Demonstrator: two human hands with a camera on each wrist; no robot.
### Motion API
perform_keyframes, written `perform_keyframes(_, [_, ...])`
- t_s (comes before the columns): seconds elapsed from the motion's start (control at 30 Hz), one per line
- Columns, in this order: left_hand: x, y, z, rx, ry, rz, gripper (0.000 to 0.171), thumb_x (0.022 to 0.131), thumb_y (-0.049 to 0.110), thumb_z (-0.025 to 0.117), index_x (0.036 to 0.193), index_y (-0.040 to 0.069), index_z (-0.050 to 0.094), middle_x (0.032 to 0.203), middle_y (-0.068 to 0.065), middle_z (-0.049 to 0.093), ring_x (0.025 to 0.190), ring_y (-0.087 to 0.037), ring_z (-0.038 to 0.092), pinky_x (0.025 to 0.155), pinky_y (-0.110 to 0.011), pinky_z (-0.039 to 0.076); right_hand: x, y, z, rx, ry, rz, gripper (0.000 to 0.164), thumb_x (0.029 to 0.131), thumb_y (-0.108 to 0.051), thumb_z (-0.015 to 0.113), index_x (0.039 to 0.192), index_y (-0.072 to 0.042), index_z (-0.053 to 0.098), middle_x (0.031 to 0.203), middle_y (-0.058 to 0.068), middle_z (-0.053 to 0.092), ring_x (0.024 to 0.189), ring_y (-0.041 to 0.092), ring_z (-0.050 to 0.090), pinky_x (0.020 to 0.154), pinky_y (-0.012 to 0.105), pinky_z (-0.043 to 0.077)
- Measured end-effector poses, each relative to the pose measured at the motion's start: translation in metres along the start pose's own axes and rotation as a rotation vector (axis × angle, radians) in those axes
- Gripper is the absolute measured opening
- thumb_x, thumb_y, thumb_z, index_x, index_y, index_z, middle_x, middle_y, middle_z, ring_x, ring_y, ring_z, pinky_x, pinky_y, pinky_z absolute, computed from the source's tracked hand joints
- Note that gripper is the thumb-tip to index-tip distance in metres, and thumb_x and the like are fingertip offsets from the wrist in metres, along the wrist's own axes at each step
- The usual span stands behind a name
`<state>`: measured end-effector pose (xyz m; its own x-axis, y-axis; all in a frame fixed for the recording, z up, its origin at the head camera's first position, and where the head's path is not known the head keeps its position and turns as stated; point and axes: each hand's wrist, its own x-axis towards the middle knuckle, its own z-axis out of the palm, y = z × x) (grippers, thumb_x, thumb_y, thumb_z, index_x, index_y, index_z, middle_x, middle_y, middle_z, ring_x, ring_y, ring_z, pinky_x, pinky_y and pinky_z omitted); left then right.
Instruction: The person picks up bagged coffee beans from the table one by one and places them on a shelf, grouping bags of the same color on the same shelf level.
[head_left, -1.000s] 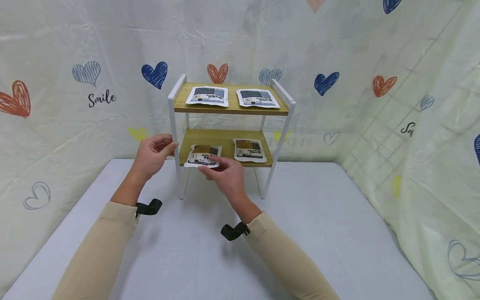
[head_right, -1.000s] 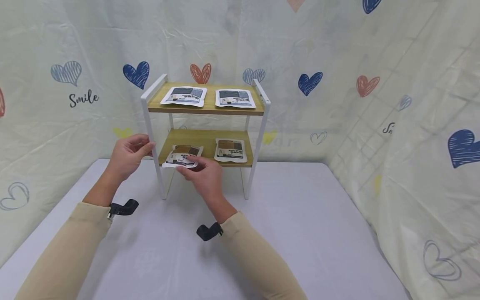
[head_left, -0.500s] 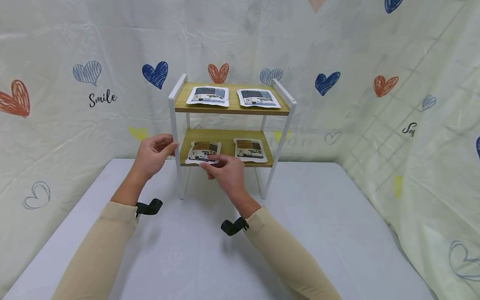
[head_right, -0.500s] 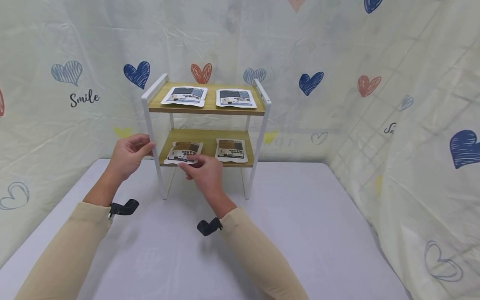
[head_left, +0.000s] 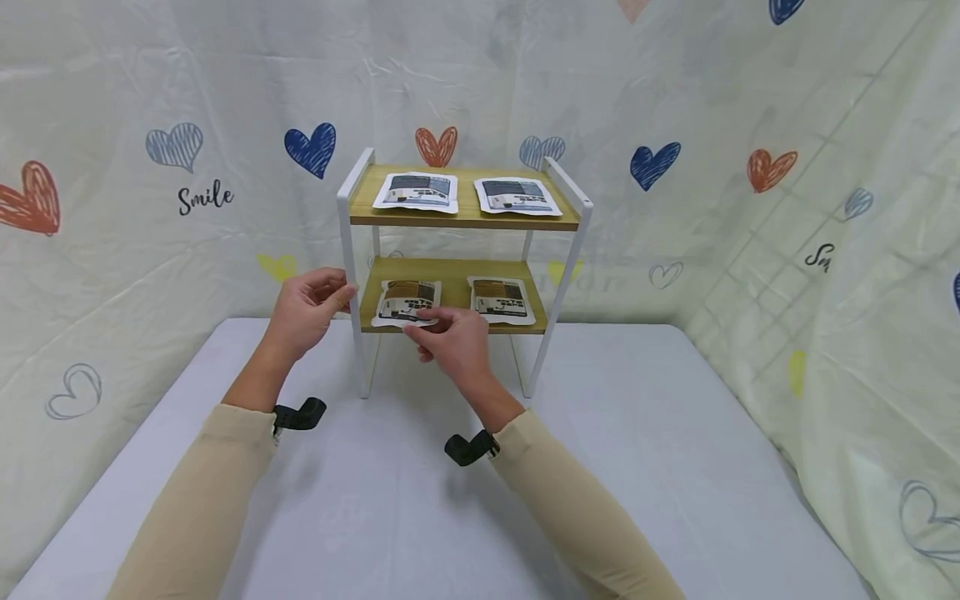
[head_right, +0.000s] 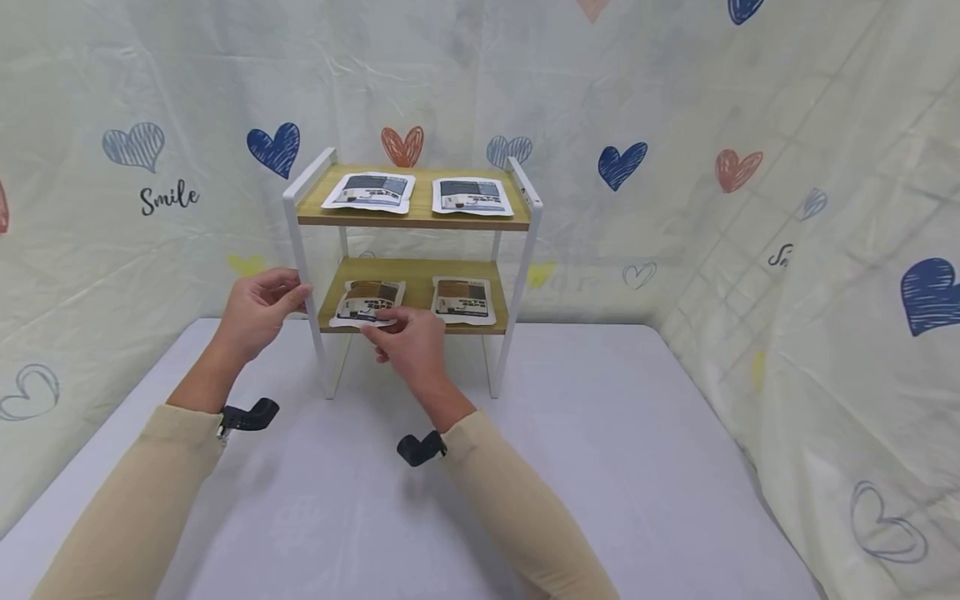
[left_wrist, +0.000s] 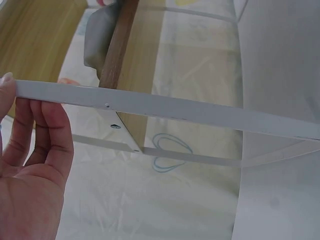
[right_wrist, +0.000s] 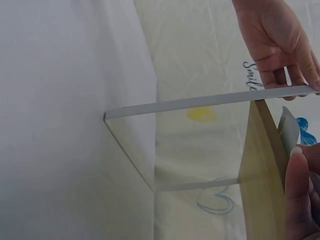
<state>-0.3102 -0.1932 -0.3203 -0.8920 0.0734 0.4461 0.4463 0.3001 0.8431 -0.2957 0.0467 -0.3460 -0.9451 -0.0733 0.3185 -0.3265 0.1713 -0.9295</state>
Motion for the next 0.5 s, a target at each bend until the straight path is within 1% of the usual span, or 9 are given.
perform_keyframes(0.07, [-0.0004, 0.0001, -0.0002, -0.002, -0.004, 0.003, 0.037, 0.098, 0.028, 0.070, 0.125, 0.003, 0.070, 0.104, 0.014, 0.073, 0.088, -0.006, 0.071, 0.081, -0.018, 0.060, 0.0001, -0.0014, -0.0011, -0.014, -0.011, 0.009, 0.026, 0.083, -0.015, 0.087, 0.106, -0.005, 0.080, 0.077, 0.017, 0.074, 0.053, 0.018, 0.068, 0.057, 0.032, 0.063])
perform_keyframes(0.17, [-0.0007, 0.0001, -0.0006, -0.004, -0.006, 0.004, 0.037, 0.098, 0.028, 0.069, 0.126, 0.003, 0.070, 0.103, 0.015, 0.072, 0.088, -0.005, 0.071, 0.081, -0.017, 0.059, 0.0011, -0.0030, -0.0019, -0.024, -0.021, 0.013, 0.026, 0.083, -0.014, 0.086, 0.107, -0.005, 0.080, 0.077, 0.018, 0.074, 0.058, 0.031, 0.070, 0.056, 0.033, 0.062])
perform_keyframes(0.23, [-0.0007, -0.0003, -0.0008, -0.001, -0.008, 0.010, 0.037, 0.098, 0.028, 0.069, 0.126, 0.003, 0.069, 0.104, 0.015, 0.072, 0.088, -0.005, 0.071, 0.081, -0.017, 0.059, 0.0020, -0.0039, -0.0025, -0.045, -0.028, 0.009, 0.026, 0.084, -0.015, 0.086, 0.107, -0.006, 0.080, 0.076, 0.017, 0.074, 0.064, 0.039, 0.071, 0.055, 0.033, 0.062])
perform_keyframes(0.27, [-0.0003, -0.0008, -0.0007, -0.003, -0.006, 0.009, 0.037, 0.098, 0.028, 0.069, 0.126, 0.003, 0.070, 0.104, 0.015, 0.072, 0.087, -0.005, 0.071, 0.081, -0.017, 0.059, 0.0025, -0.0045, -0.0025, -0.057, -0.027, 0.007, 0.026, 0.084, -0.016, 0.086, 0.107, -0.007, 0.080, 0.075, 0.014, 0.074, 0.065, 0.041, 0.071, 0.054, 0.033, 0.062])
perform_keyframes(0.33, [-0.0002, -0.0013, -0.0006, -0.008, -0.007, 0.011, 0.037, 0.098, 0.028, 0.070, 0.125, 0.003, 0.070, 0.103, 0.015, 0.073, 0.087, -0.006, 0.071, 0.081, -0.018, 0.060, 0.0033, -0.0054, -0.0026, -0.086, -0.029, 0.003, 0.026, 0.084, -0.016, 0.086, 0.108, -0.007, 0.080, 0.074, 0.012, 0.074, 0.063, 0.039, 0.071, 0.053, 0.032, 0.061])
perform_keyframes(0.5, [0.0003, -0.0009, -0.0006, -0.018, -0.010, 0.015, 0.036, 0.097, 0.027, 0.071, 0.124, 0.002, 0.070, 0.101, 0.017, 0.072, 0.087, -0.006, 0.071, 0.080, -0.017, 0.060, 0.0047, -0.0081, -0.0026, -0.150, -0.040, 0.003, 0.026, 0.087, -0.019, 0.083, 0.110, -0.008, 0.080, 0.072, 0.009, 0.073, 0.053, 0.023, 0.067, 0.051, 0.031, 0.060])
